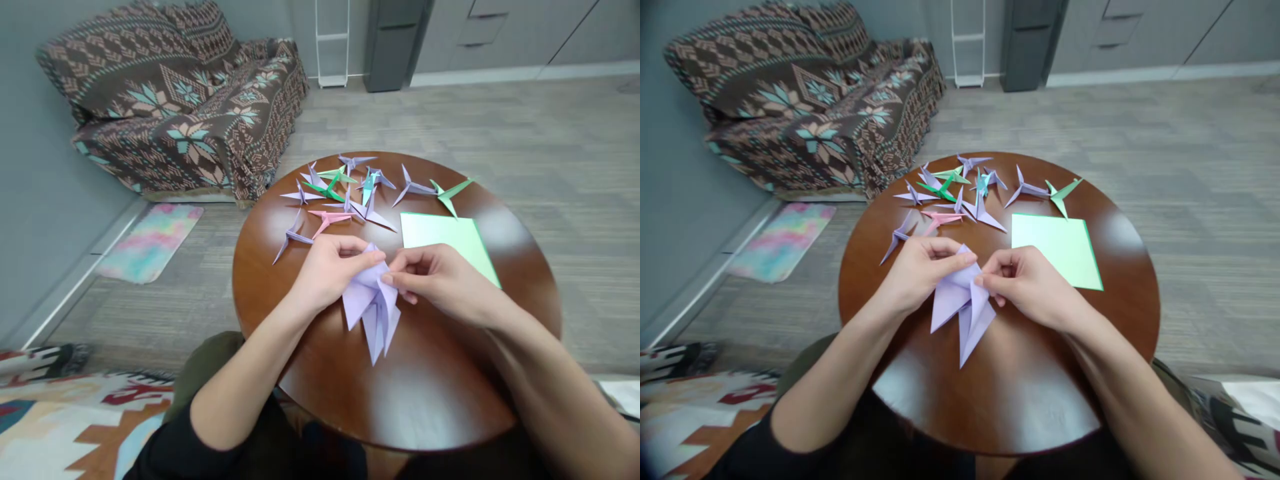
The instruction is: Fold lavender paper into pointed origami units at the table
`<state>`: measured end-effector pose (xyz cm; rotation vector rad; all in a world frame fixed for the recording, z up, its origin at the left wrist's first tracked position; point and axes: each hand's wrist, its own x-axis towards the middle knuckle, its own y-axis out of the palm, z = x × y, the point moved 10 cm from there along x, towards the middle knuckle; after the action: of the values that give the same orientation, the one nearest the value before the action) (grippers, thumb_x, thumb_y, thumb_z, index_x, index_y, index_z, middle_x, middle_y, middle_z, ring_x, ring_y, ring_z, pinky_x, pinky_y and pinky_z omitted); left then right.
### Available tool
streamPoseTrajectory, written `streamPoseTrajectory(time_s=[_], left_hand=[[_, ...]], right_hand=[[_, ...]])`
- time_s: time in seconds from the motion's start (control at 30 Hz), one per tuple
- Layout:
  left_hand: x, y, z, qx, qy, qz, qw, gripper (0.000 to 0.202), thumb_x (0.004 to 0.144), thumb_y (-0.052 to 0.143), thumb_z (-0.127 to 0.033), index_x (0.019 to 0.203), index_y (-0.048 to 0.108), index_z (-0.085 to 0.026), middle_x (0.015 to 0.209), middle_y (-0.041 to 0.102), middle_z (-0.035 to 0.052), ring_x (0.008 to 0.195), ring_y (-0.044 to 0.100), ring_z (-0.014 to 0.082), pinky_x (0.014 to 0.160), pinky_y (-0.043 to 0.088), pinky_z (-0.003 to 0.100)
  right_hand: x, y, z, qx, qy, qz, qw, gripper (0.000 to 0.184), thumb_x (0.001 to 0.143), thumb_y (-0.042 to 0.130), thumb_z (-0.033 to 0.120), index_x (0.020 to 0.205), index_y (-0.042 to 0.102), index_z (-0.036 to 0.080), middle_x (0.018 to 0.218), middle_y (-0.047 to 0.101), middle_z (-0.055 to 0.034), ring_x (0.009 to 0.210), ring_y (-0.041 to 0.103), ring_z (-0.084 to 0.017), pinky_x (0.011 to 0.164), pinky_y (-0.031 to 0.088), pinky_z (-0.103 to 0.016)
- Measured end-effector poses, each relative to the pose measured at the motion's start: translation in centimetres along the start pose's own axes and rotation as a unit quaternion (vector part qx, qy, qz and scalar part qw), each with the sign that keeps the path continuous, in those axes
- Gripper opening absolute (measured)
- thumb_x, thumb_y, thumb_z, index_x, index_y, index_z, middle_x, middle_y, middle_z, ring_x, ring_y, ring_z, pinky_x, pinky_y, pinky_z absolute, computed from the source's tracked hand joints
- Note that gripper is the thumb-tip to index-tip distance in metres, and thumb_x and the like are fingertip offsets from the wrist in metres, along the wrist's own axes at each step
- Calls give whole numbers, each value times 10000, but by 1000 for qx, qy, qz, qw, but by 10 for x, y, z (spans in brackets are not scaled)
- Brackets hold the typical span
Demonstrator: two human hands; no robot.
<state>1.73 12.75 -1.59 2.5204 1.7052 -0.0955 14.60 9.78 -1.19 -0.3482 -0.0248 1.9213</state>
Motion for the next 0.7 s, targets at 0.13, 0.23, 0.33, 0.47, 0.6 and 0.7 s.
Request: streamPoseTrajectory(time_s=[0.13, 0.23, 0.33, 0.47, 0.6, 0.7], left_hand=[[0, 0, -1, -6, 1, -3, 1000, 225, 763, 848, -359, 809, 793, -145, 766, 749, 36, 655, 617, 135, 610, 455, 245], [-1, 3, -2, -9, 2, 2, 1000, 228, 760, 851, -368, 810, 797, -153, 795, 764, 42, 687, 645, 151, 643, 486, 259], [-1, 7, -2, -16, 0, 12, 1000, 219, 755, 858, -369, 792, 794, -162, 782, 762, 31, 682, 645, 145, 647, 488, 257], [-2, 8, -1, -11, -5, 7, 1000, 221, 754, 853, -379, 794, 799, -168, 790, 773, 34, 674, 651, 150, 639, 485, 267], [-1, 3, -1, -18, 1, -18, 1000, 196, 742, 857, -357, 789, 809, -172, 808, 787, 36, 688, 654, 152, 649, 488, 271], [0, -2, -3, -28, 21, -34, 999, 131, 746, 852, -300, 794, 821, -182, 811, 789, 23, 710, 654, 138, 673, 490, 258]], right_hand=[[-1, 0, -1, 6, 8, -7, 1000, 353, 757, 860, 485, 758, 732, 156, 608, 642, -4, 529, 532, -125, 537, 401, -272], [-2, 1, 2, -2, 1, -14, 1000, 360, 768, 845, 508, 757, 737, 165, 640, 646, -5, 540, 517, -125, 531, 391, -272], [-2, 1, 7, -24, -18, -24, 999, 385, 772, 838, 516, 669, 715, 166, 611, 600, 8, 576, 474, -122, 561, 362, -273], [-1, -1, 8, -36, -25, -29, 999, 407, 758, 837, 538, 658, 728, 159, 678, 654, -20, 658, 503, -150, 627, 385, -289], [-1, -1, 8, -36, -18, -35, 999, 414, 739, 849, 527, 617, 701, 160, 646, 629, -14, 637, 487, -145, 608, 369, -288], [-2, -1, 8, -35, -10, -38, 999, 426, 723, 861, 514, 576, 665, 165, 585, 560, 9, 583, 427, -122, 557, 321, -279]])
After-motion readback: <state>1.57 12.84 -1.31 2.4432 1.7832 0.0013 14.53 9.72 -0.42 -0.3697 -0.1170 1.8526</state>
